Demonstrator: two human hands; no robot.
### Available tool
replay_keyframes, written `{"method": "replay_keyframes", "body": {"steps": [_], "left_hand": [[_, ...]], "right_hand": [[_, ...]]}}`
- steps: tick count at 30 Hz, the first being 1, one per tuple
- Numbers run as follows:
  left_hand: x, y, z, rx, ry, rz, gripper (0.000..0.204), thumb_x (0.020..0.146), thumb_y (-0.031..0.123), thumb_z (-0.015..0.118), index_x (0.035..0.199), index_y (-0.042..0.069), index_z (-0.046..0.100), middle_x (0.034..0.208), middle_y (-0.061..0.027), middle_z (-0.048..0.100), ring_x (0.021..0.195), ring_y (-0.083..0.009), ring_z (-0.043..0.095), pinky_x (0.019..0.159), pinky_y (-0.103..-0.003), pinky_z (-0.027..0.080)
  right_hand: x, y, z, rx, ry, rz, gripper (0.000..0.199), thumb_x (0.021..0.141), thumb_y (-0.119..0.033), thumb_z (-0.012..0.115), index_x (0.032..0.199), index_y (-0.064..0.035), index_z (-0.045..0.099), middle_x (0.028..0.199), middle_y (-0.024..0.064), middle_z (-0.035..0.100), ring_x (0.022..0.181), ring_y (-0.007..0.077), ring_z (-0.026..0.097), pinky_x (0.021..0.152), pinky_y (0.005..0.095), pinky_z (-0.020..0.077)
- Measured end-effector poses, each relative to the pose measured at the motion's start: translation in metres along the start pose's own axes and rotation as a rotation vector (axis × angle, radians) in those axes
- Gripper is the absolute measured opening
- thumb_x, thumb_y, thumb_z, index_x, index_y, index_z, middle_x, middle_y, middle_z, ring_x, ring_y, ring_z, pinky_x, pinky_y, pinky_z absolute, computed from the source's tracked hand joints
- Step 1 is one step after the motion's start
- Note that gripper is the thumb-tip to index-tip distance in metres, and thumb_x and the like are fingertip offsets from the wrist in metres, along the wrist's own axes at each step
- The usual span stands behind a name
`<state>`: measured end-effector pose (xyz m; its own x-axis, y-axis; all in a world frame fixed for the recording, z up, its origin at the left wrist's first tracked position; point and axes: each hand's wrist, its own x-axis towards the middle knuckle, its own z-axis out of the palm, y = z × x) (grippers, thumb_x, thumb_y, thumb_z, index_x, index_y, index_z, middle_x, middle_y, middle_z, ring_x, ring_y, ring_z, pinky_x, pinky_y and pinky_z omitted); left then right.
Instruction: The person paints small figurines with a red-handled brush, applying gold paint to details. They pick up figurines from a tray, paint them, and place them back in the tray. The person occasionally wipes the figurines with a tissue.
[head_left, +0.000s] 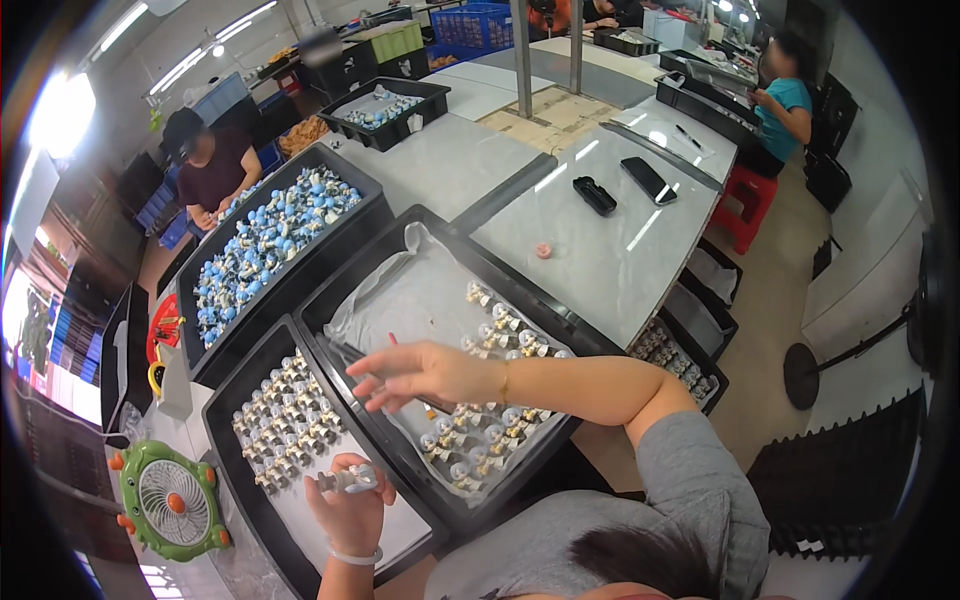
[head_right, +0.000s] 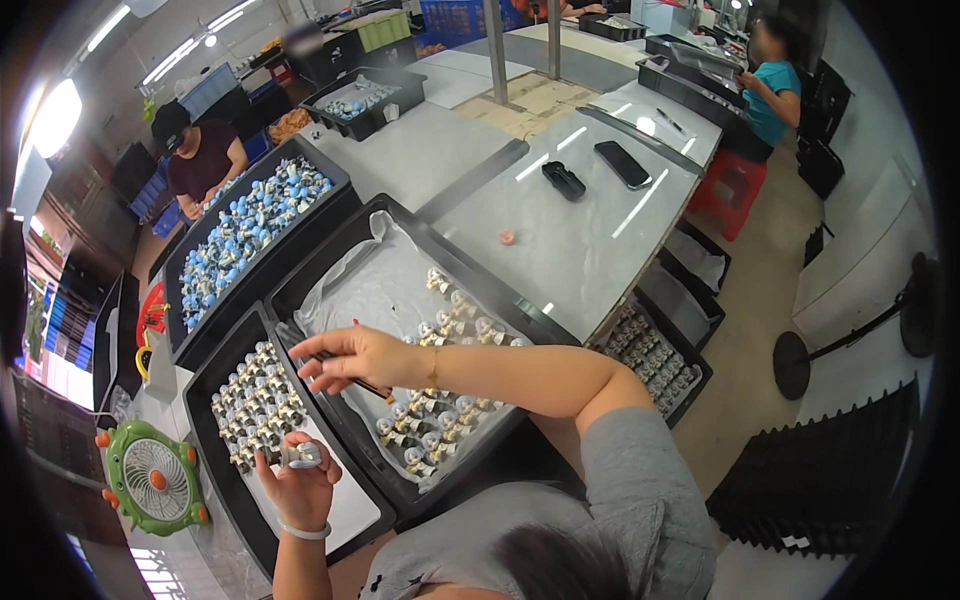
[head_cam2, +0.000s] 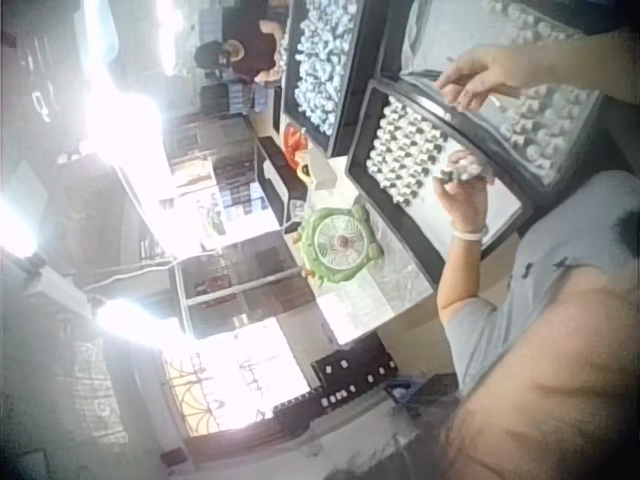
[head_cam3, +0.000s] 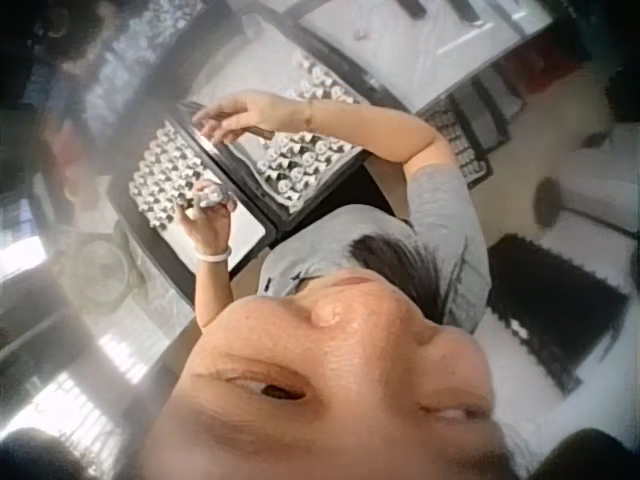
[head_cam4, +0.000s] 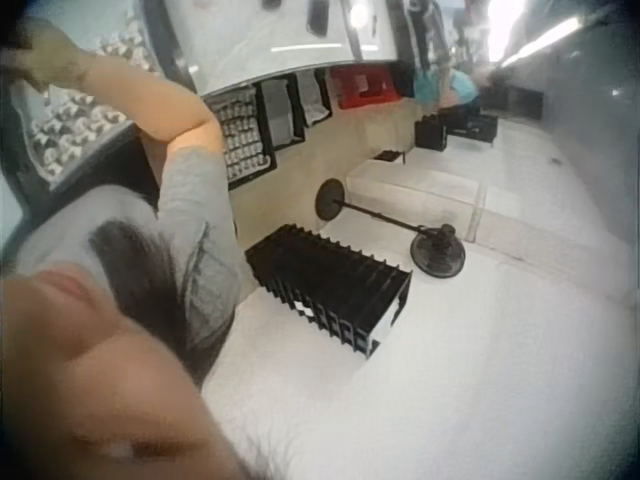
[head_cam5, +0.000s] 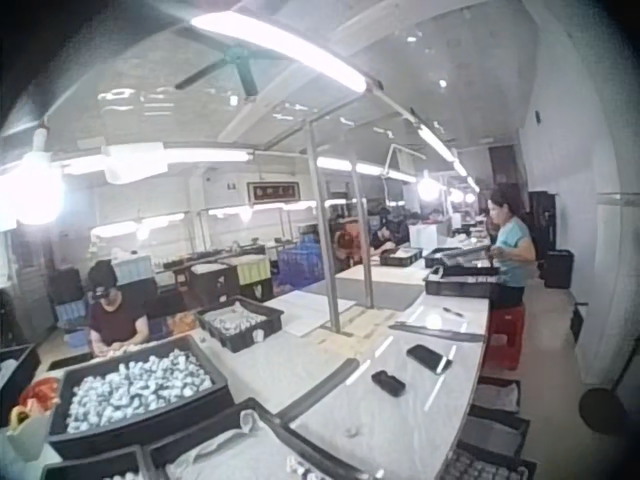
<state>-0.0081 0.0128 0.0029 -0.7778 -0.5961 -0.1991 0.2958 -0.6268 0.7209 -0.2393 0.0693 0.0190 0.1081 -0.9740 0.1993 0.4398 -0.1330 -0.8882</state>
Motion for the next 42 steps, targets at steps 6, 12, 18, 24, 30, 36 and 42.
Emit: {"method": "replay_keyframes", "body": {"steps": [6,12,18,24,30,36,42], "left_hand": [[0.004,0.001,0.0,-0.073,0.056,-0.071,0.063,0.084,0.056,0.029,0.101,-0.001,0.05,0.086,-0.0215,0.056,0.062,-0.0274,0.055,0.059,-0.033,0.046],[0.007,0.005,0.005,-0.046,0.053,-0.076,0.064,0.086,0.056,0.029,0.103,-0.002,0.051,0.096,-0.0221,0.056,0.064,-0.0274,0.057,0.058,-0.033,0.048],[0.013,-0.001,-0.011,-0.069,-0.003,-0.125,0.065,0.082,0.065,0.025,0.102,0.009,0.051,0.102,-0.0159,0.053,0.069,-0.0201,0.046,0.061,-0.028,0.036],[-0.003,0.012,-0.007,0.034,-0.213,-0.049,0.047,0.071,0.0,0.063,0.11,0.01,0.038,0.106,-0.0048,0.045,0.078,-0.0095,0.045,0.067,-0.023,0.038],[0.002,0.017,0.003,0.481,-0.129,-0.025,0.048,0.068,0.004,0.068,0.107,0.008,0.04,0.107,-0.0096,0.047,0.094,-0.018,0.053,0.079,-0.032,0.047],[0.009,-0.001,-0.013,0.637,-0.258,0.389,0.049,0.067,-0.001,0.069,0.104,0.007,0.037,0.107,-0.0176,0.049,0.093,-0.0254,0.056,0.077,-0.039,0.052],[0.01,-0.002,-0.017,0.676,-0.289,0.455,0.051,0.065,-0.002,0.071,0.103,0.007,0.037,0.107,-0.0201,0.048,0.088,-0.0276,0.059,0.074,-0.038,0.054]], "right_hand": [[-0.002,0.009,0.019,-0.219,-0.026,-0.035,0.065,0.086,-0.004,0.041,0.139,-0.0196,0.007,0.104,0.0088,0.051,0.07,0.0103,0.053,0.061,0.0211,0.0446],[-0.003,0.012,0.016,-0.363,0.016,-0.007,0.033,0.087,-0.008,0.041,0.12,-0.0072,0.035,0.083,0.0048,0.05,0.059,0.0087,0.046,0.055,0.0228,0.0406],[0.003,0.026,0.012,-0.65,0.066,-0.115,0.032,0.087,-0.01,0.043,0.118,-0.0046,0.042,0.109,0.0104,0.051,0.101,0.017,0.05,0.087,0.0304,0.0388],[-0.004,0.007,0.031,-0.917,0.031,-0.166,0.018,0.079,0.001,0.048,0.096,-0.0011,0.051,0.083,0.0128,0.054,0.071,0.0282,0.054,0.063,0.0328,0.0424],[-0.003,0.016,0.03,-1.07,-0.021,-0.369,0.015,0.078,-0.003,0.053,0.093,-0.0045,0.052,0.07,0.0093,0.052,0.057,0.026,0.05,0.051,0.0313,0.0396],[-0.007,0.009,0.037,-1.196,-0.132,-0.361,0.012,0.076,-0.012,0.059,0.085,-0.0049,0.053,0.061,0.007,0.046,0.05,0.0239,0.047,0.044,0.0314,0.0373],[-0.011,0.017,0.043,-1.347,-0.15,-0.346,0.027,0.071,-0.029,0.065,0.071,-0.006,0.05,0.056,0.0044,0.042,0.046,0.02,0.045,0.041,0.0305,0.0343]]}}
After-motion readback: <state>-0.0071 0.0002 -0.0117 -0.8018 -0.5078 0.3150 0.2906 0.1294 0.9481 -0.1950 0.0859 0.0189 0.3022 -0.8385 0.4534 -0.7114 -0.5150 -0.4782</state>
